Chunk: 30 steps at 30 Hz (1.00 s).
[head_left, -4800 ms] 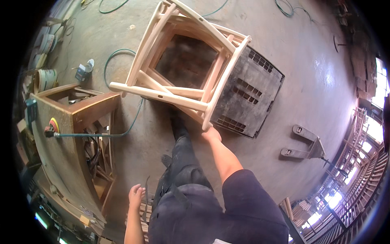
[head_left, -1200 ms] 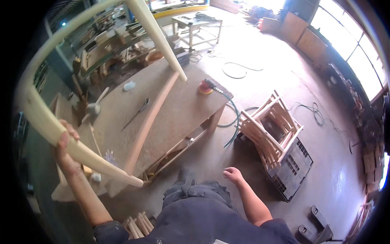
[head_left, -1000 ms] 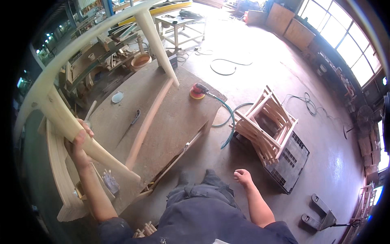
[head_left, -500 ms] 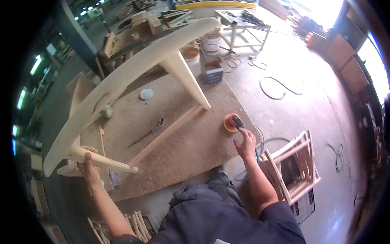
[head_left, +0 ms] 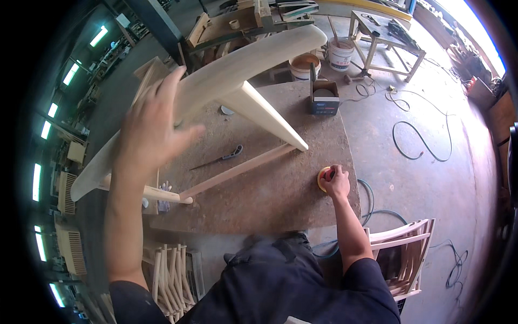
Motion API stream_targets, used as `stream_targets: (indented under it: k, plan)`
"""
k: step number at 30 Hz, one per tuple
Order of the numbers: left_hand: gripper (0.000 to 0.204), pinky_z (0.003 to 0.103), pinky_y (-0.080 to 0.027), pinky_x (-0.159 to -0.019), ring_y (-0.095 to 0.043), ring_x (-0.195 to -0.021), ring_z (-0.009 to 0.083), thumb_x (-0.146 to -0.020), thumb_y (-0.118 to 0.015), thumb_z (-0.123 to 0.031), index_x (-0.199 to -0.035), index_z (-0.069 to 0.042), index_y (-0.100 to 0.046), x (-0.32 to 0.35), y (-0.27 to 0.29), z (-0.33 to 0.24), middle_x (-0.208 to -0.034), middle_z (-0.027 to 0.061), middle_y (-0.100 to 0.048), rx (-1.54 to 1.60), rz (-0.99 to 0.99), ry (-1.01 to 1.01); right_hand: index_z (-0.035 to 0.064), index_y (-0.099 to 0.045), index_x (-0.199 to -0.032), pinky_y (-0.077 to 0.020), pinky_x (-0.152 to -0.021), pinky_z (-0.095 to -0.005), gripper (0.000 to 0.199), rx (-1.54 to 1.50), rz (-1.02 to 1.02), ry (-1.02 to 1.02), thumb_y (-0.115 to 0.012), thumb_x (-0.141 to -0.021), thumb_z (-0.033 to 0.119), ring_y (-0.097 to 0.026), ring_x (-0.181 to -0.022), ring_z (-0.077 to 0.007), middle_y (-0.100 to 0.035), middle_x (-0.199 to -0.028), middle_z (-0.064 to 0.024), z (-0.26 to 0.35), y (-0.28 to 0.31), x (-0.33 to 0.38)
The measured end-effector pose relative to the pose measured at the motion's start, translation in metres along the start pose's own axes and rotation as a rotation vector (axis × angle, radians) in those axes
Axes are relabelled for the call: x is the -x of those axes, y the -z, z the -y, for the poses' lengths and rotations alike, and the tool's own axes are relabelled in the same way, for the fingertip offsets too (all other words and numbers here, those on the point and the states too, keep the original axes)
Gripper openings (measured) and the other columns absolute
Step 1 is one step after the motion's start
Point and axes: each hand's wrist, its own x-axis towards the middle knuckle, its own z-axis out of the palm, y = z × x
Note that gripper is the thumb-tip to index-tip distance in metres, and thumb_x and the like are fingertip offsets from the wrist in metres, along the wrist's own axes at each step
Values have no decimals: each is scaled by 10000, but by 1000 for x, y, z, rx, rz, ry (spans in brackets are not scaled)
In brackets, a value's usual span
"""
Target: The person uses a handheld orbital sander to smooth the curved wooden legs and frame of a chair. They rotate the chair to access different sections and briefly use a file on a joint before resuming sanding. The person also changes the sanding disc mid-task.
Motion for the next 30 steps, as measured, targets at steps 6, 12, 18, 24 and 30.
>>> stream_targets:
  k: [6, 12, 18, 24, 30]
  plan:
    - [420, 467, -532, -908, -684, -1061, 396, -801, -664, -12, -1213, -90, -662, -35, -13, 19, -1082, 178, -711, 121, -23, -57, 46, -644, -1200, -559, -917, -398, 543, -517, -78, 230, -901, -766, 250, -689, -997, -315, -684, -1124, -158, 85, 61, 18]
    - [481, 434, -502, -969, -655, -1072, 372, -744, -663, -40, -1223, -46, -619, -54, -19, 44, -1115, 174, -680, 103, 177, -146, 134, -661, -1169, -602, -805, -431, 551, -560, -500, 868, -955, -707, 189, -700, -952, -329, -654, -1101, -131, 226, 147, 69]
    - [382, 438, -497, -874, -647, -971, 395, -750, -655, -91, -1125, -22, -636, -71, -33, 54, -992, 205, -674, 133, 99, -248, 246, -699, -1141, -579, -676, -388, 423, -383, -694, 1022, -854, -748, 225, -681, -877, -290, -617, -1096, -78, 291, 138, 55]
    - [370, 434, -503, -879, -652, -955, 368, -758, -658, -123, -1116, -30, -654, -78, -42, 58, -987, 189, -680, 105, 68, -229, 296, -681, -1078, -567, -656, -392, 377, -276, -745, 1045, -814, -735, 212, -670, -868, -277, -596, -1098, -80, 318, 128, 41]
    - [369, 434, -507, -877, -659, -956, 365, -767, -651, -123, -1125, -32, -659, -80, -43, 62, -991, 190, -686, 98, 76, -236, 271, -653, -1022, -567, -655, -384, 301, -290, -740, 1046, -786, -768, 179, -667, -872, -279, -592, -1078, -88, 335, 132, 47]
